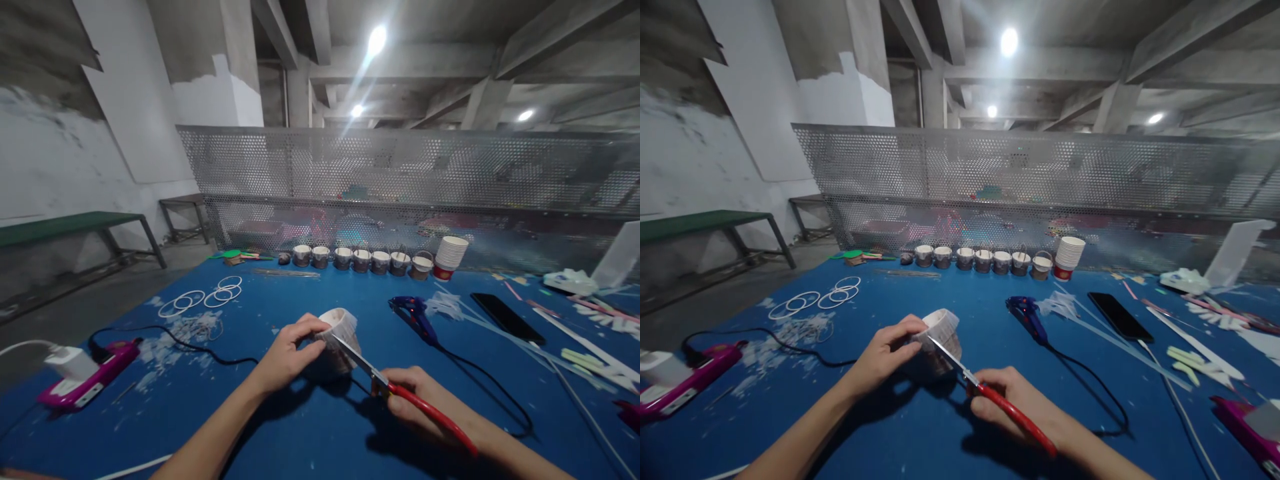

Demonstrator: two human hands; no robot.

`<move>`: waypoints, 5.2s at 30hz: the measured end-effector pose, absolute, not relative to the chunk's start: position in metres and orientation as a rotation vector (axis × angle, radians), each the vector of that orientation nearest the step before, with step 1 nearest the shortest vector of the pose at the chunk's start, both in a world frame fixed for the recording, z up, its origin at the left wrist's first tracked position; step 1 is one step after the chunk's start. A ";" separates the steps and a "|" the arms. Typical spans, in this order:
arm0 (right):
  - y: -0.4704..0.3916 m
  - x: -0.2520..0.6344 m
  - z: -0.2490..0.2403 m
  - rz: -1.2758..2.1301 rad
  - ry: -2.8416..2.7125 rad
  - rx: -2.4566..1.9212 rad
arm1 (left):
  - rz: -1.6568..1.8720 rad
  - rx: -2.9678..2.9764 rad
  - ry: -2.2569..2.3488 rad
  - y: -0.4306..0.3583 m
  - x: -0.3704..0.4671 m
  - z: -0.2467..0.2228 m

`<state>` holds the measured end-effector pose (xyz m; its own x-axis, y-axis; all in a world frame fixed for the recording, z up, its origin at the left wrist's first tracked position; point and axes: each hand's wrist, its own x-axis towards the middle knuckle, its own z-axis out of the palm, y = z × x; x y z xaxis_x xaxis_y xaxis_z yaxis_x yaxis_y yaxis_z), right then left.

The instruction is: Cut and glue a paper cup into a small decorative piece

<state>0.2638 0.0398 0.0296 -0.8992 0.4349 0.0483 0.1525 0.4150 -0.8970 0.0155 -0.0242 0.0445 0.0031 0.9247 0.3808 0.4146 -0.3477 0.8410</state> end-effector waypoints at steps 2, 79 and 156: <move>0.042 0.266 0.031 1.495 -2.416 -0.523 | 1.300 1.793 1.385 -0.024 0.015 0.046; 0.084 0.270 0.065 1.425 -3.039 -0.443 | 0.581 2.115 1.228 -0.021 0.002 0.054; 0.076 0.239 0.102 1.316 -3.329 -0.588 | 0.645 2.175 1.295 -0.028 0.004 0.060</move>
